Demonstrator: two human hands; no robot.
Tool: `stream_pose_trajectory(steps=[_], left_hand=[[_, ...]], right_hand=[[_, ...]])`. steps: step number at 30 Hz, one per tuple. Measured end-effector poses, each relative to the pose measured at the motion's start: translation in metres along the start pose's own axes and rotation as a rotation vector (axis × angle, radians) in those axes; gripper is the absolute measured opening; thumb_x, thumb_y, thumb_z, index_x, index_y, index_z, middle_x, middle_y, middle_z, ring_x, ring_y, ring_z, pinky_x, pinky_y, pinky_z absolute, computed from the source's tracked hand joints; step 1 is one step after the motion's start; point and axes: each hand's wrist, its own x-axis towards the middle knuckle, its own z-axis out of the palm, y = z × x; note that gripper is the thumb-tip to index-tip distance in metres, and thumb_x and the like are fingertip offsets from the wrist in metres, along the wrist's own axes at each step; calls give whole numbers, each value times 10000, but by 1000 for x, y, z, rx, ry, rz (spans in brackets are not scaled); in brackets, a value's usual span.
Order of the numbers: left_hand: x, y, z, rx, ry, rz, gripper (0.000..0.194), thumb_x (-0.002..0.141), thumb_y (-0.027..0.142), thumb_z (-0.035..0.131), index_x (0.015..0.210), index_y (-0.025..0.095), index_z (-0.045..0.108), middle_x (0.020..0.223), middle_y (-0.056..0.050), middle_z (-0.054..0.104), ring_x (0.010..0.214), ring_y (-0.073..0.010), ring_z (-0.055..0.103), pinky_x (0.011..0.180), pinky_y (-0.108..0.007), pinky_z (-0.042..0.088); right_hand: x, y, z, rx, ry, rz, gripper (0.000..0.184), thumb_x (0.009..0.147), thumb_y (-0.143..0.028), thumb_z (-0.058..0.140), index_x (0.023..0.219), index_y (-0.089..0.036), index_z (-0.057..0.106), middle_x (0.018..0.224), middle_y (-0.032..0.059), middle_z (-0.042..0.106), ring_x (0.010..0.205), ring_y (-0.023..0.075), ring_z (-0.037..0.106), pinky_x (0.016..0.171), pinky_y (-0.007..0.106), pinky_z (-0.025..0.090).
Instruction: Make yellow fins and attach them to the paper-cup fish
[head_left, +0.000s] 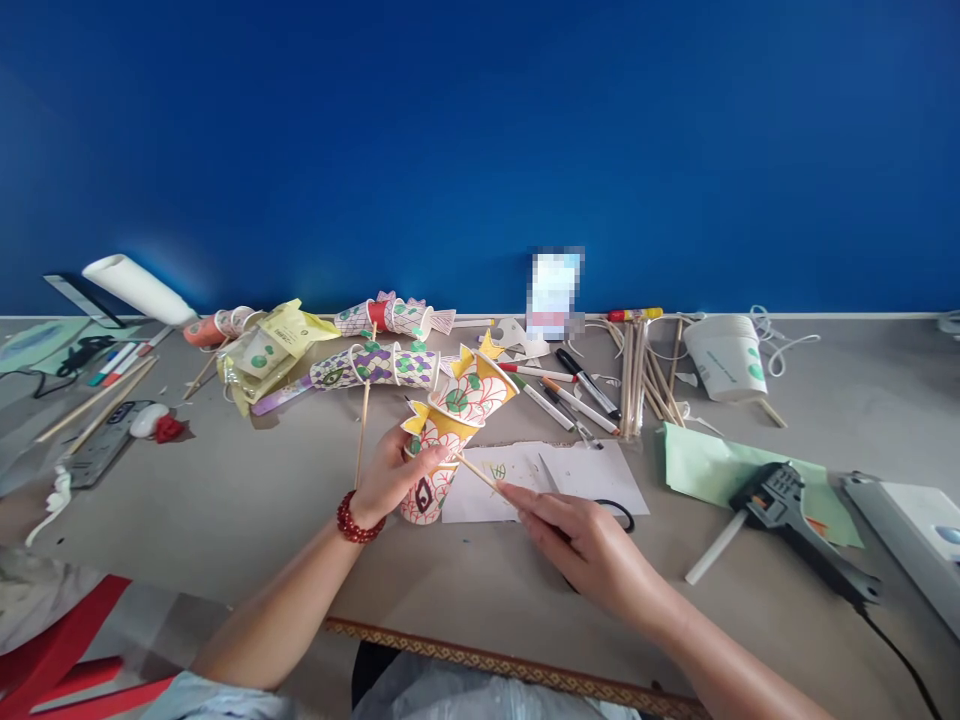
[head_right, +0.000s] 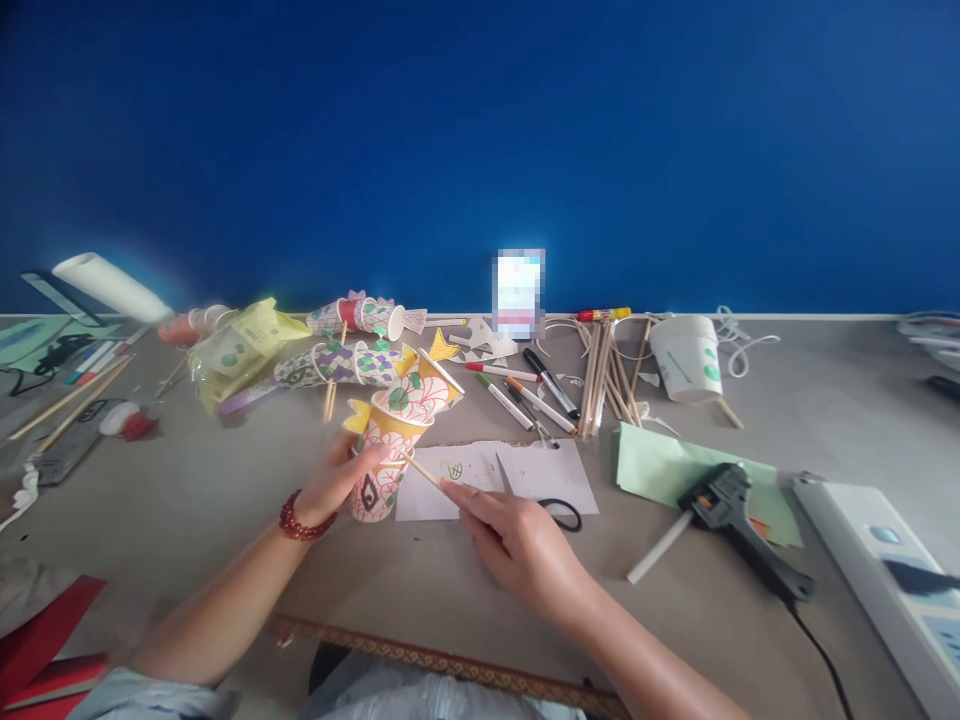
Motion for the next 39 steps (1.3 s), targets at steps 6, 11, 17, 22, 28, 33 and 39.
stream_pose_trajectory(steps=[6,11,17,22,28,33,39], left_hand=[[1,4,0,61,-62,133,328,850,379,705,1101,168,703,1134,-85,756,1033,-247,698,898,-337,550],[3,12,1,111,-71,189,334,856,346,701,1140,171,679,1149,-83,746,1049,-233,691,921,-319,535],[4,16,4,161,-101,119,339,869,410,673,1097,159,694,1037,-79,776,922,-229,716,766,-280,552],[3,15,6,204,-34,58,357,854,459,678,1078,183,706,1018,-44,778,921,-227,715,760,-269,549],[1,13,7,216,19,18,367,841,475,688,1070,191,716,1006,-33,777,899,-223,712,739,-263,546],[1,15,8,160,-63,38,372,860,463,669,1094,176,703,1026,-57,773,931,-235,704,785,-290,550],[2,18,8,144,-106,63,351,852,452,672,1046,163,719,973,-75,775,933,-252,703,780,-302,553]], right_hand=[[0,15,2,392,-144,264,466,988,-319,441,1413,-201,592,641,-19,542,471,89,417,466,199,351],[1,17,0,444,-169,283,464,990,-325,451,1418,-209,585,649,-22,545,460,78,404,449,192,334],[1,9,-3,-9,-38,39,446,997,-217,424,1403,-266,601,742,20,672,645,137,600,604,224,423],[-4,16,8,-433,91,-162,508,964,-127,424,1443,-234,558,783,39,713,580,142,620,539,234,392],[-6,18,14,-581,167,-211,517,951,-103,431,1430,-235,575,749,37,700,553,152,614,506,249,368],[-1,8,7,-138,42,-48,471,988,-173,409,1422,-235,581,765,44,702,633,146,621,582,233,421],[0,11,10,619,-130,332,515,979,-453,483,1409,-186,581,644,-29,547,395,61,388,389,185,311]])
